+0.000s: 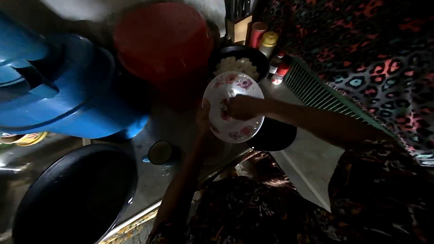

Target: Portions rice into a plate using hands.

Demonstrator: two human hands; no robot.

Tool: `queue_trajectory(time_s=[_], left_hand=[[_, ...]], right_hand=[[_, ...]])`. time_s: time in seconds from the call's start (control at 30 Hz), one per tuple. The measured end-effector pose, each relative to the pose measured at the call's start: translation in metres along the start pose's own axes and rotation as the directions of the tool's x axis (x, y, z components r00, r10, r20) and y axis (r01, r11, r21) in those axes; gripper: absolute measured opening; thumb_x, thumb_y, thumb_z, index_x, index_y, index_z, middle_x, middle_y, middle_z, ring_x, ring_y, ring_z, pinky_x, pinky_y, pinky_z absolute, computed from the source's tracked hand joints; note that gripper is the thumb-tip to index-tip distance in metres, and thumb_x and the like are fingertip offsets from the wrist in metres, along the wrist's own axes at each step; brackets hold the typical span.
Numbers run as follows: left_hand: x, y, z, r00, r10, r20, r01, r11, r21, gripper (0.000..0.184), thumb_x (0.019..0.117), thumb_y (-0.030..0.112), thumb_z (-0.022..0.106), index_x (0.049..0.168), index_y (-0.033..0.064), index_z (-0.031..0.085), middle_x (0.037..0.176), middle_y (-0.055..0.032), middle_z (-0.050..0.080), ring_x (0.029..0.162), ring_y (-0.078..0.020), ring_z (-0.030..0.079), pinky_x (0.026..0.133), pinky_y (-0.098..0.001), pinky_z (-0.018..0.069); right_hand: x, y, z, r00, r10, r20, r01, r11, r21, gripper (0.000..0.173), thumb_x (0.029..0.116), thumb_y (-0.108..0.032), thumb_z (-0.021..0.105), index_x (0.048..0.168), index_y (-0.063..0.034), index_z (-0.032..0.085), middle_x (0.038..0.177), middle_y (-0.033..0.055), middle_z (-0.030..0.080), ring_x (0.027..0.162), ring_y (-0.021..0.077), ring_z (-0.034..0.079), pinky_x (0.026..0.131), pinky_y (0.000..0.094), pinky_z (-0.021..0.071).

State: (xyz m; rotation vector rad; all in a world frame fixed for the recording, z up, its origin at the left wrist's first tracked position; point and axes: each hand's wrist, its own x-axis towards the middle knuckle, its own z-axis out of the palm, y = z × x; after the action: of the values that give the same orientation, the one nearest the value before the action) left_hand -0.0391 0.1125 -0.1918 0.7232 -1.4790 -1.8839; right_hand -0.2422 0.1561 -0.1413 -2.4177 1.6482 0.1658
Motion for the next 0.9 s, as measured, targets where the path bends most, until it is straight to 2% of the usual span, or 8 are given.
queue_trajectory(time_s=[0.13, 0.23, 0.3, 0.4, 0.5, 0.67, 0.83, 0.9], left_hand=[[-0.009, 0.012, 0.004, 1.0, -0.005, -0.005, 0.005, 0.999, 0.032, 0.053, 0.1078, 0.056, 0.036, 0.152, 0.0277, 0.043, 0.134, 0.0003, 0.062, 0.113, -0.0099, 0.064, 0.095, -0.0365, 0.0565], [0.009, 0.002, -0.001, 0.996, 0.055, -0.067, -0.057, 0.998, -0.037, 0.056, 0.109, 0.055, 0.032, 0.153, 0.0217, 0.041, 0.135, -0.0018, 0.063, 0.116, -0.0099, 0.064, 0.098, -0.0374, 0.0561], [0.0, 0.008, 0.001, 0.992, 0.038, -0.122, -0.039, 0.999, -0.008, 0.055, 0.1073, 0.06, 0.032, 0.151, 0.0283, 0.044, 0.13, 0.0014, 0.064, 0.111, -0.0086, 0.065, 0.094, -0.0365, 0.0568], [-0.002, 0.007, 0.004, 0.989, 0.058, -0.135, -0.065, 0.996, -0.053, 0.056, 0.1065, 0.061, 0.033, 0.151, 0.0298, 0.045, 0.134, 0.0009, 0.063, 0.115, -0.0111, 0.064, 0.097, -0.0385, 0.056], [0.015, -0.005, 0.011, 0.984, 0.1, -0.148, -0.122, 0.981, -0.153, 0.056, 0.1095, 0.054, 0.031, 0.154, 0.0216, 0.041, 0.138, -0.0027, 0.061, 0.12, -0.0135, 0.063, 0.101, -0.0401, 0.0552], [0.021, -0.012, 0.012, 0.981, 0.062, -0.185, -0.083, 0.99, -0.112, 0.056, 0.1097, 0.054, 0.03, 0.154, 0.0207, 0.04, 0.138, -0.0026, 0.06, 0.12, -0.0114, 0.062, 0.101, -0.0385, 0.0542], [0.006, -0.01, 0.01, 0.993, 0.086, -0.075, -0.09, 0.995, -0.052, 0.052, 0.1091, 0.053, 0.034, 0.154, 0.0291, 0.04, 0.138, 0.0017, 0.061, 0.117, -0.0085, 0.062, 0.1, -0.0359, 0.0541], [0.006, -0.006, 0.011, 0.991, 0.095, -0.09, -0.098, 0.995, -0.031, 0.052, 0.1087, 0.053, 0.036, 0.154, 0.0289, 0.04, 0.136, 0.002, 0.062, 0.115, -0.0078, 0.063, 0.098, -0.0353, 0.0549]], right_hand=[[0.008, 0.036, -0.008, 0.98, 0.032, -0.197, -0.028, 0.999, 0.025, 0.035, 0.1032, -0.017, 0.058, 0.136, -0.0043, 0.064, 0.144, 0.0212, 0.057, 0.139, 0.0429, 0.047, 0.116, 0.0593, 0.0354], [0.002, 0.044, 0.009, 0.976, 0.028, -0.218, -0.016, 0.998, 0.055, 0.033, 0.1069, -0.025, 0.051, 0.123, -0.0024, 0.068, 0.124, 0.0216, 0.065, 0.125, 0.0403, 0.058, 0.109, 0.0575, 0.0426], [-0.01, 0.043, 0.031, 0.954, 0.045, -0.297, -0.001, 0.989, 0.147, 0.031, 0.1053, -0.022, 0.052, 0.119, -0.0015, 0.071, 0.119, 0.0208, 0.068, 0.12, 0.0383, 0.06, 0.108, 0.0542, 0.0442], [-0.017, 0.022, 0.063, 0.91, 0.246, -0.333, -0.141, 0.941, 0.308, 0.03, 0.1028, -0.019, 0.058, 0.123, 0.0019, 0.068, 0.122, 0.0251, 0.065, 0.121, 0.0434, 0.058, 0.107, 0.0599, 0.0429], [-0.015, -0.019, 0.062, 0.876, 0.458, -0.153, -0.316, 0.784, 0.535, 0.042, 0.1058, -0.02, 0.056, 0.138, 0.0077, 0.054, 0.138, 0.0303, 0.055, 0.133, 0.0453, 0.051, 0.114, 0.0577, 0.0379], [-0.014, -0.029, 0.039, 0.93, 0.288, -0.227, -0.087, 0.775, 0.626, 0.026, 0.1007, -0.004, 0.059, 0.123, 0.0066, 0.066, 0.123, 0.0257, 0.065, 0.113, 0.0357, 0.064, 0.101, 0.0484, 0.0503], [0.001, 0.015, 0.019, 0.866, 0.251, -0.432, -0.047, 0.902, 0.43, 0.03, 0.0979, -0.002, 0.061, 0.127, -0.0003, 0.069, 0.131, 0.0273, 0.062, 0.124, 0.0436, 0.058, 0.106, 0.0538, 0.0469], [0.007, 0.018, 0.034, 0.869, 0.138, -0.475, 0.035, 0.941, 0.337, 0.025, 0.0949, -0.004, 0.065, 0.119, -0.0004, 0.071, 0.128, 0.0246, 0.064, 0.124, 0.0434, 0.057, 0.108, 0.0546, 0.0452]])
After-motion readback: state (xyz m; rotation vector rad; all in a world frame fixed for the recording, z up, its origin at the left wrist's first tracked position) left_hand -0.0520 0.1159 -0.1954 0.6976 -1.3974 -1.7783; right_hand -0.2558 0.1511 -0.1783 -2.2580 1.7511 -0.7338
